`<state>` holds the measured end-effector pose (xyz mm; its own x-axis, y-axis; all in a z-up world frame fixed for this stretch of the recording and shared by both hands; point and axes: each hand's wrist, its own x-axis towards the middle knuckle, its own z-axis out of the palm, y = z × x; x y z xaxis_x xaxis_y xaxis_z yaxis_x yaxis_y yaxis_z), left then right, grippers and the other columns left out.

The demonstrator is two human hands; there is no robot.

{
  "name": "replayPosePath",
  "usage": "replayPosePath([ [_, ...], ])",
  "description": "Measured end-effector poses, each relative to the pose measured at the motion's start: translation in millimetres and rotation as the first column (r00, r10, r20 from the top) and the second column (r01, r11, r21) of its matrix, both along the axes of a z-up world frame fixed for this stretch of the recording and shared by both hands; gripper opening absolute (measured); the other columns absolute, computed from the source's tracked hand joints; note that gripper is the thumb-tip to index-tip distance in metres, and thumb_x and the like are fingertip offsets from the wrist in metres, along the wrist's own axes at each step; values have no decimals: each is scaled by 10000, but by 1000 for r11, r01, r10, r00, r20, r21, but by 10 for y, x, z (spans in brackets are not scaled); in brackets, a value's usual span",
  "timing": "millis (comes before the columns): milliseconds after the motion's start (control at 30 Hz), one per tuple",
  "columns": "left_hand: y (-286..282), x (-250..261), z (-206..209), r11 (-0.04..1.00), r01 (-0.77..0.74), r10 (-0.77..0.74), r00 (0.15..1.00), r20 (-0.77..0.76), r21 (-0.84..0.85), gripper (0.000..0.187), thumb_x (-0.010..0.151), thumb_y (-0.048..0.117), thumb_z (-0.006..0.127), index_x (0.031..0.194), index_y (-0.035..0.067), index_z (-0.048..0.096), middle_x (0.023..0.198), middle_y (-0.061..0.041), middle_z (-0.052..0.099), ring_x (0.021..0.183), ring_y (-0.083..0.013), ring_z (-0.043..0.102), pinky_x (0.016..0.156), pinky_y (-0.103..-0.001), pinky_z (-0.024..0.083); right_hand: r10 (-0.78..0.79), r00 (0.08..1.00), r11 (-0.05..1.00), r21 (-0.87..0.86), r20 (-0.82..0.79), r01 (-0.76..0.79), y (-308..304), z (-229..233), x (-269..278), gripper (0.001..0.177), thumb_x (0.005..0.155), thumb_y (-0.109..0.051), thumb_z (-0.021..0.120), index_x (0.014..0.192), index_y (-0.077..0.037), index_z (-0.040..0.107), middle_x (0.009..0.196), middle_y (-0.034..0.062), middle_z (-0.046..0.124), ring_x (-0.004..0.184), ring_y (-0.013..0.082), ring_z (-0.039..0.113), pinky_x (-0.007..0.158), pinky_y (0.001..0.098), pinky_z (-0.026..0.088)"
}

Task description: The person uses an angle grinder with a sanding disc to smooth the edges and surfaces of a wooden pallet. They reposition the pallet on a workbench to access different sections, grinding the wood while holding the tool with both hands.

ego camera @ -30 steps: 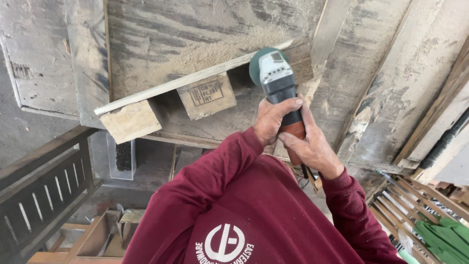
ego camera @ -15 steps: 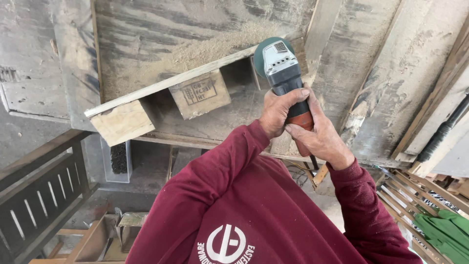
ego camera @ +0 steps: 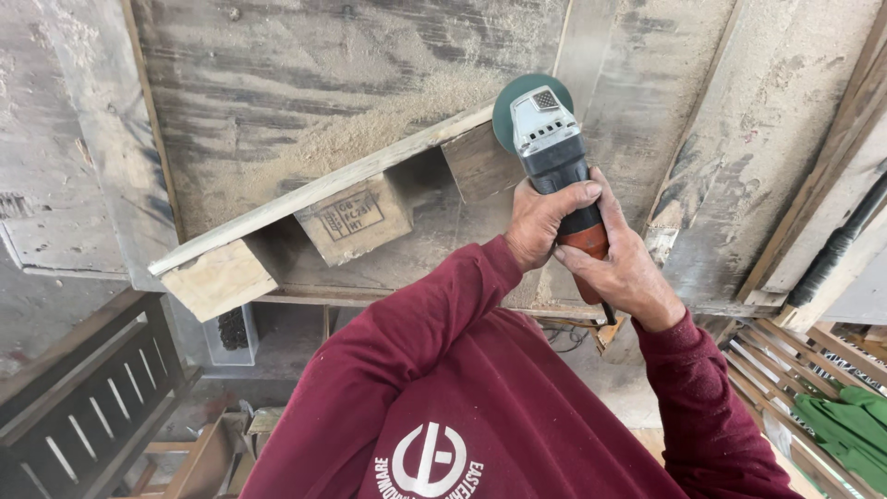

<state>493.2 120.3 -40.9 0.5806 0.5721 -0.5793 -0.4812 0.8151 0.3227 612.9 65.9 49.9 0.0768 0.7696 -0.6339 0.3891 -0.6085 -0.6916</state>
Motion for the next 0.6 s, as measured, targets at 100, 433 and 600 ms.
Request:
replayPosePath([
  [100,30,81,-52,1000,9,-9,1000,-2,-1,338,863,139,812,1124,9,641,1030,-81,687,914,-165,690,831,-360,610,-4,1000,1000,-17,21,4,5,-44,65,1052,855,-200,756,1650,-62,80,1461,242,537,1314,305,592,1053,400,492],
  [433,102,314,-118,983,114,-118,993,14,146,373,865,214,806,1116,-8,643,1012,-115,687,878,-199,708,800,-374,640,-83,996,996,32,29,82,-74,-92,180,1054,883,-162,738,1661,-35,38,1453,226,486,1255,295,619,971,386,576],
  [600,99,413,-85,964,235,-237,972,1,122,397,807,220,799,1110,17,642,970,-112,698,821,-215,726,744,-390,660,-266,963,954,127,-48,270,-254,-19,11,1003,893,-90,694,1673,-19,68,1374,172,547,1131,232,637,907,352,580],
])
